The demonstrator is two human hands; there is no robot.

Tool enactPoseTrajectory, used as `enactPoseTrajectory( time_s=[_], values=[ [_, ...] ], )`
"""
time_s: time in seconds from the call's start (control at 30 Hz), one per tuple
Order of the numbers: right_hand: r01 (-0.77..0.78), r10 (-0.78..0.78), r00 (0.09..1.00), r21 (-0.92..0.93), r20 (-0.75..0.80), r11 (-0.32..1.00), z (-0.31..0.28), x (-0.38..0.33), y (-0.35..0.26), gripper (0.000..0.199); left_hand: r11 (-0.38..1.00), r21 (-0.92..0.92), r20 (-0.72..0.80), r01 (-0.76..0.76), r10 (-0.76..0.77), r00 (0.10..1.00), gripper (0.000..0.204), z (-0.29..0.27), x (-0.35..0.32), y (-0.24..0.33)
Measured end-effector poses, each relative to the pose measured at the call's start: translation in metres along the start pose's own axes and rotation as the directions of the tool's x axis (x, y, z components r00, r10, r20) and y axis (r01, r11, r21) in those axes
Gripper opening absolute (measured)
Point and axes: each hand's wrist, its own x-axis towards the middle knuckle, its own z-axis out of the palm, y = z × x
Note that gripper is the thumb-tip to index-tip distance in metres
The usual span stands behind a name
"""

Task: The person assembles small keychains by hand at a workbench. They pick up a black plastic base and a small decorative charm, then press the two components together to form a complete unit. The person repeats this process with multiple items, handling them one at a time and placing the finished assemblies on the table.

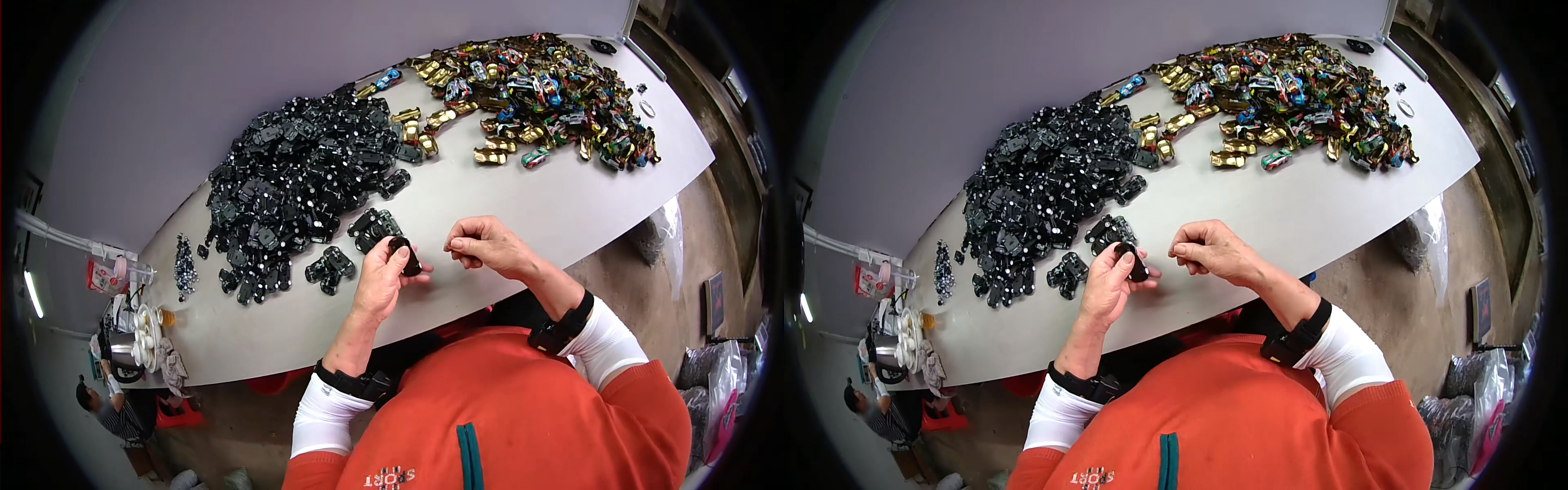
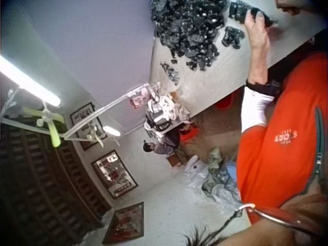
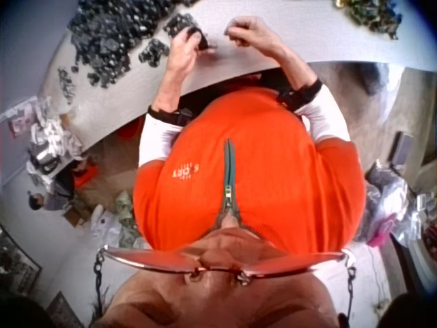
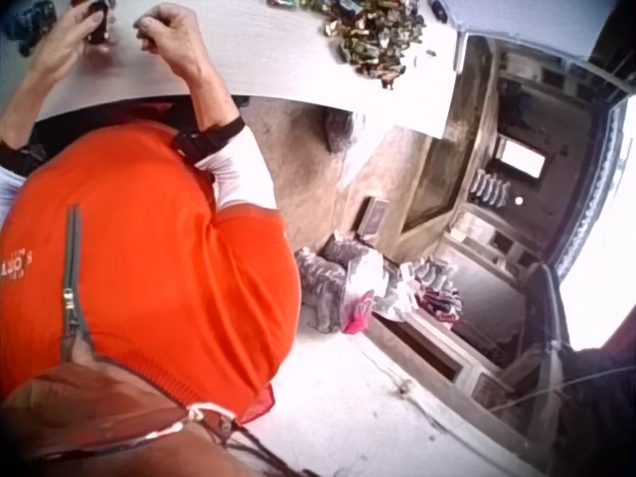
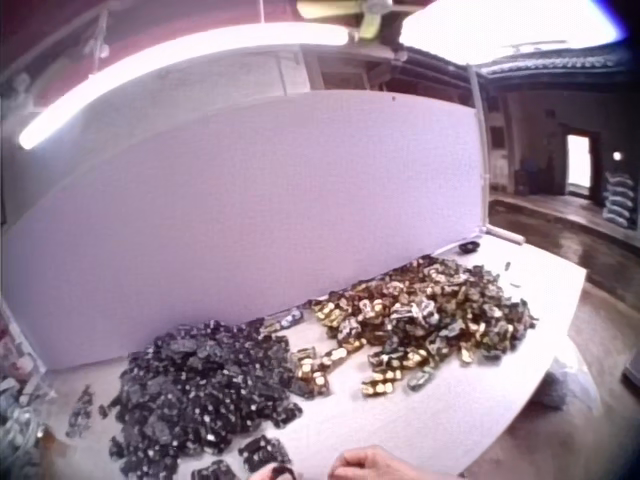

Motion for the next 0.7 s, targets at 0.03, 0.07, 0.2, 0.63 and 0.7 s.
enactPoseTrajectory(
  time_s=[0.03,0.07,0.2,0.63,0.7],
  values=[
    [0.009,-0.009,0.999,-0.002,0.03,1.0,-0.001,0.0,0.001,0.01,0.998,0.003,0.068,0.07,-0.07,0.995,0.014,-0.001,-0.004,0.0],
    [0.018,-0.018,0.998,-0.003,0.061,1.0,0.0,0.0,0.002,0.011,0.995,0.034,0.12,0.098,-0.101,0.988,0.014,-0.003,-0.007,-0.005],
    [-0.043,0.041,0.996,0.024,0.085,0.999,0.008,-0.003,0.003,0.012,0.992,0.101,0.148,0.074,-0.089,0.985,0.01,-0.012,-0.012,-0.021],
    [0.052,-0.033,0.994,-0.18,0.103,0.982,0.02,-0.003,0.006,0.009,0.974,0.226,0.172,-0.011,-0.029,0.985,0.011,-0.004,-0.017,-0.025],
    [0.394,-0.41,0.908,-0.519,0.089,0.759,0.021,0.004,0.021,0.008,0.965,0.261,0.111,-0.002,-0.028,0.993,0.011,0.003,-0.021,-0.024]
  ],
)
